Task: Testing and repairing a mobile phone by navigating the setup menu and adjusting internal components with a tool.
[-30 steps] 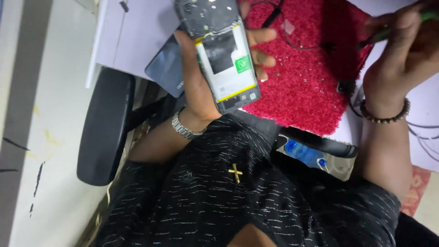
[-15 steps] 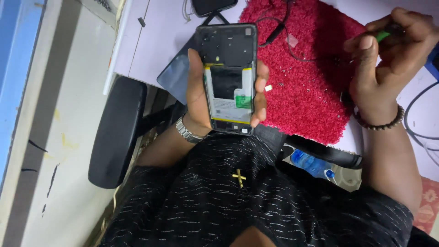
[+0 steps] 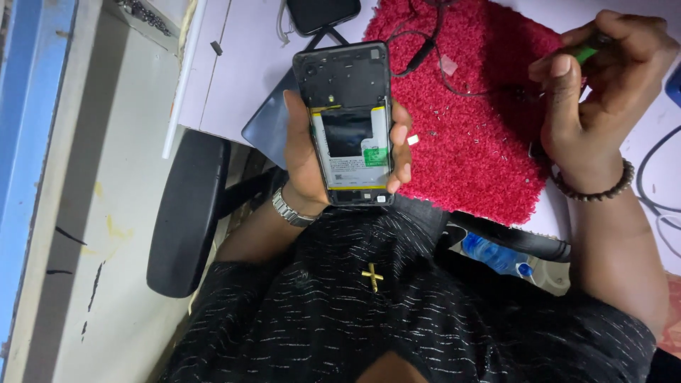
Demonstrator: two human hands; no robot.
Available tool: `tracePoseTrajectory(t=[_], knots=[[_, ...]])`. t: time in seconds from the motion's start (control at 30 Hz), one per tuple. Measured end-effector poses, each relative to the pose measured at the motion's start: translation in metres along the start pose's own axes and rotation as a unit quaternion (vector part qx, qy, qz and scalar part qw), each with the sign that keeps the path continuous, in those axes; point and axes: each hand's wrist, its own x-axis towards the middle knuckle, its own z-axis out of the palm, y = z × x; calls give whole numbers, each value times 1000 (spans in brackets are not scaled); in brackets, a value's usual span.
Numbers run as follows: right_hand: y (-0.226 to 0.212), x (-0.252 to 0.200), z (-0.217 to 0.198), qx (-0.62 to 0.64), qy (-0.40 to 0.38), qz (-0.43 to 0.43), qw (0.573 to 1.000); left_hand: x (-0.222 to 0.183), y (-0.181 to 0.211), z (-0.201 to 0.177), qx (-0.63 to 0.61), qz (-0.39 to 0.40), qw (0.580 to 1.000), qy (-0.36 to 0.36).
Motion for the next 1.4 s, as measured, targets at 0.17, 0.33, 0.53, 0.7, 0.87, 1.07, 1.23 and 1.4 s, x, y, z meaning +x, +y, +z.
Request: tracePoseTrajectory(t=[0.17,0.33,0.53,0.7,0.87,1.07,1.23,1.4], knots=[[2,0,0,1,1,-7,1000,-1,-1,-4,35,10,999,6],[0,-1,-2,3,-11,4,1000,6,-5,7,78,72,993,41],[2,-1,-3,-27,-16,-22,999,2,-9,1,87,69,992,58],[6,-5,-6,-36,-19,-20,999,0,-10,-3,63,55,995,61],[5,-3,-4,-37,-18,-35,999,1,-7,1,66,66,994,56],[7,-6,-6,-38,-20,-22,999,0,-5,-1,18,34,997,68],[8,-5,-5,-47,-20,-32,998,6,-5,6,62,78,994,48],[6,-5,-6,-49,-21,-29,998,10,-6,10,85,87,991,58]])
